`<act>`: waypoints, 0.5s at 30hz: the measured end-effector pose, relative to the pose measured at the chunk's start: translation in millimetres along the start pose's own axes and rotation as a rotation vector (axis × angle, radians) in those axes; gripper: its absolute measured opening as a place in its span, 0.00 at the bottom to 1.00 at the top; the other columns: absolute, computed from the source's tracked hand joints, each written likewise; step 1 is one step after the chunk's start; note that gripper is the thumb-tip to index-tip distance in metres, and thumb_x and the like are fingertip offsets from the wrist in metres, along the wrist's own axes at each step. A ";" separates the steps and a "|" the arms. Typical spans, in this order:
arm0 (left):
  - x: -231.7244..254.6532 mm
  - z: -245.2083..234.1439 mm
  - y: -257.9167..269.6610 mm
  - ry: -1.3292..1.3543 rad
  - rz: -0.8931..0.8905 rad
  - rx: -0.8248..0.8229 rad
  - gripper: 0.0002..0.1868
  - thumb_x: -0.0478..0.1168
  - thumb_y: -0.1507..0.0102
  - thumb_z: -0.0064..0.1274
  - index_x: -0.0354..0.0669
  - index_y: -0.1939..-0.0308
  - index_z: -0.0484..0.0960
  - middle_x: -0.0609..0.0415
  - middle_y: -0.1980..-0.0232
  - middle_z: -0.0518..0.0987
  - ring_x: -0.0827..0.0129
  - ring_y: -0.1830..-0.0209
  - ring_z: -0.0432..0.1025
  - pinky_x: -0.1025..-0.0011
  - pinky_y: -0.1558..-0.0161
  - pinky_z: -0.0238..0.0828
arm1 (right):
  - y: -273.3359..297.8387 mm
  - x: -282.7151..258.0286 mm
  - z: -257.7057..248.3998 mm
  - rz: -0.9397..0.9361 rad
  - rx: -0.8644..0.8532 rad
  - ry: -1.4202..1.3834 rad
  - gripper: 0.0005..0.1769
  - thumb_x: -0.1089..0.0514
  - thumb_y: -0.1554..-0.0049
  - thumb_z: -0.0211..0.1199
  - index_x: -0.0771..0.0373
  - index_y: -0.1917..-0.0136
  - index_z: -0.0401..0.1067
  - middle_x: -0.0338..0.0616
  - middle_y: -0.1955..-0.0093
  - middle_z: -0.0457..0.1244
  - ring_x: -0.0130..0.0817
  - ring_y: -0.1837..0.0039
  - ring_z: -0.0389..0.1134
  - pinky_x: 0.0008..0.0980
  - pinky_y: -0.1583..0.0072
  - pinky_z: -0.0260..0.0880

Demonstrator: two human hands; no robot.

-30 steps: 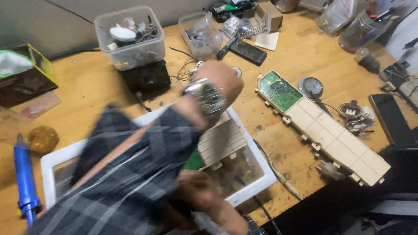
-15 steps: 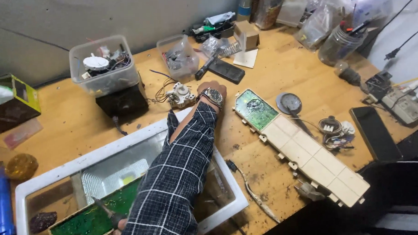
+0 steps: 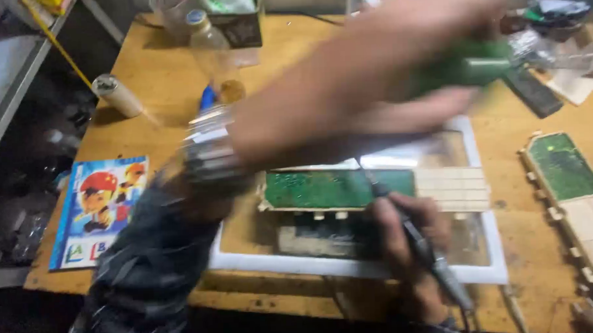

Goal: Soldering components onto a green circuit board using a soldering iron at a workbench.

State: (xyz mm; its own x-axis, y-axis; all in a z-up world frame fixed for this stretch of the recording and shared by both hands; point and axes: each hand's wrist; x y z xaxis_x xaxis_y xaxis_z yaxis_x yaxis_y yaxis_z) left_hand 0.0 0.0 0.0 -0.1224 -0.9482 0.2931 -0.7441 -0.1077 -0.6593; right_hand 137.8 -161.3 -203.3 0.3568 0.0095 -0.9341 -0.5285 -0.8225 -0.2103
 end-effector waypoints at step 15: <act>-117.7 15.9 211.9 -0.395 -0.936 -0.427 0.21 0.42 0.37 0.60 0.41 0.42 0.77 0.45 0.45 0.73 0.55 0.49 0.72 0.58 0.46 0.72 | -7.4 31.4 14.5 -0.298 0.106 -0.090 0.06 0.66 0.37 0.65 0.68 0.49 0.68 0.54 0.58 0.67 0.39 0.58 0.73 0.29 0.55 0.74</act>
State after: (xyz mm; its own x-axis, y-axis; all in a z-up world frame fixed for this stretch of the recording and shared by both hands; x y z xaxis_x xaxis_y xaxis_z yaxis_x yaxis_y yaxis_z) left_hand -132.8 84.0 -185.2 0.7700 -0.5829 0.2595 -0.6084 -0.7933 0.0236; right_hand 141.7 -146.6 -235.3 0.4407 0.2951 -0.8477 -0.4900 -0.7122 -0.5027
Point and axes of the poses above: each hand's wrist, its own y-axis away from the middle knuckle, its own z-axis out of the palm, x = y × z
